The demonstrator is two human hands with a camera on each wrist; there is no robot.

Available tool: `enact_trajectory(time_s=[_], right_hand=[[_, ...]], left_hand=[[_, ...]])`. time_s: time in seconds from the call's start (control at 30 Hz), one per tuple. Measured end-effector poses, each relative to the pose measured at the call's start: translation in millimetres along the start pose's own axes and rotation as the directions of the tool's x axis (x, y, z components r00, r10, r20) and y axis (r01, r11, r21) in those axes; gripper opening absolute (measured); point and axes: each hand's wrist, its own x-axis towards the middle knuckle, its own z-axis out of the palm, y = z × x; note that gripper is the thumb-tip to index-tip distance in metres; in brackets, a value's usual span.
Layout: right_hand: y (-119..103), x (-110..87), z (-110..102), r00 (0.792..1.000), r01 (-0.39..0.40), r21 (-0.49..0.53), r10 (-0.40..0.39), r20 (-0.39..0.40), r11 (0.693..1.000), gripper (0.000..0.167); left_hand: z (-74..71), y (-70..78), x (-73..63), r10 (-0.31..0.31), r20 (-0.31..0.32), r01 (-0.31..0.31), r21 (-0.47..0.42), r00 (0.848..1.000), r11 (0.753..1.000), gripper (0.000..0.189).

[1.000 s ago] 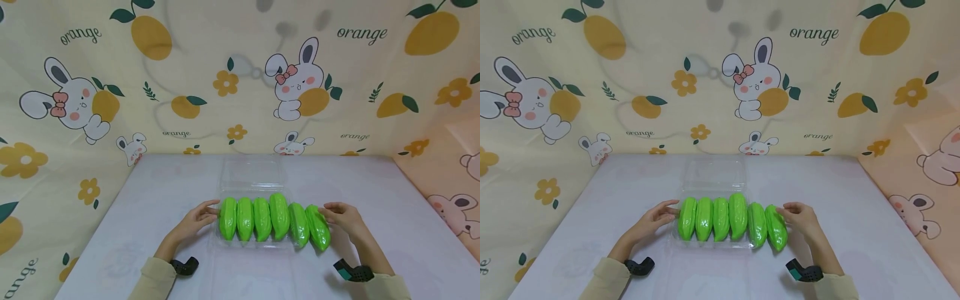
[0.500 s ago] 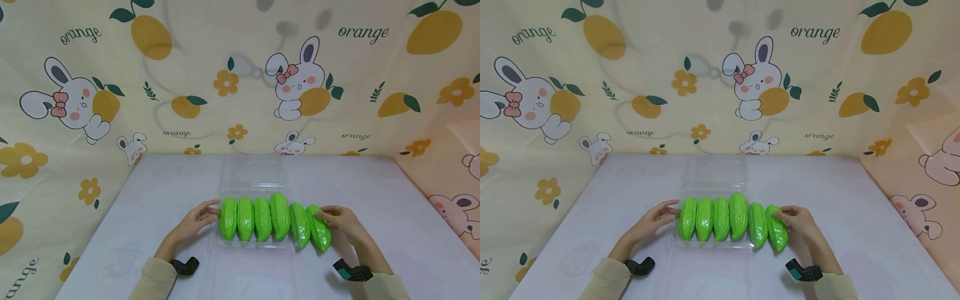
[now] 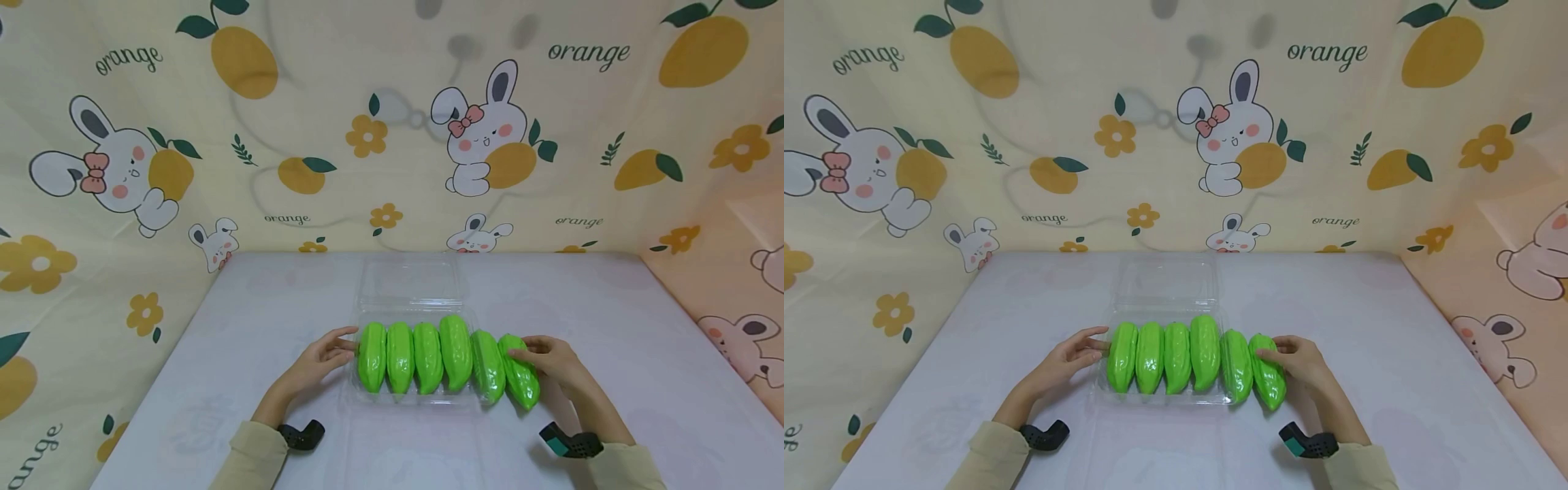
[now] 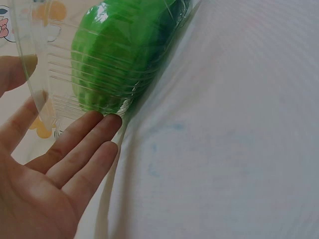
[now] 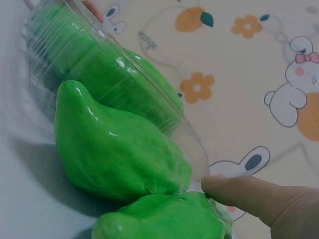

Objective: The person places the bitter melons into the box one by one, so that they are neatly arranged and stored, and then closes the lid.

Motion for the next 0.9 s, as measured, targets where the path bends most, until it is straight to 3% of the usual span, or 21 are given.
enact_trajectory(time_s=[0.9], right_hand=[[-2.8,-0.3,-3.4,1.0,-0.023,0.007,0.023,-0.014,1.0,0.071]], left_hand=[[1.7,2.1,-0.2,-0.03,-0.009,0.029,-0.005,1.0,1.0,0.054]])
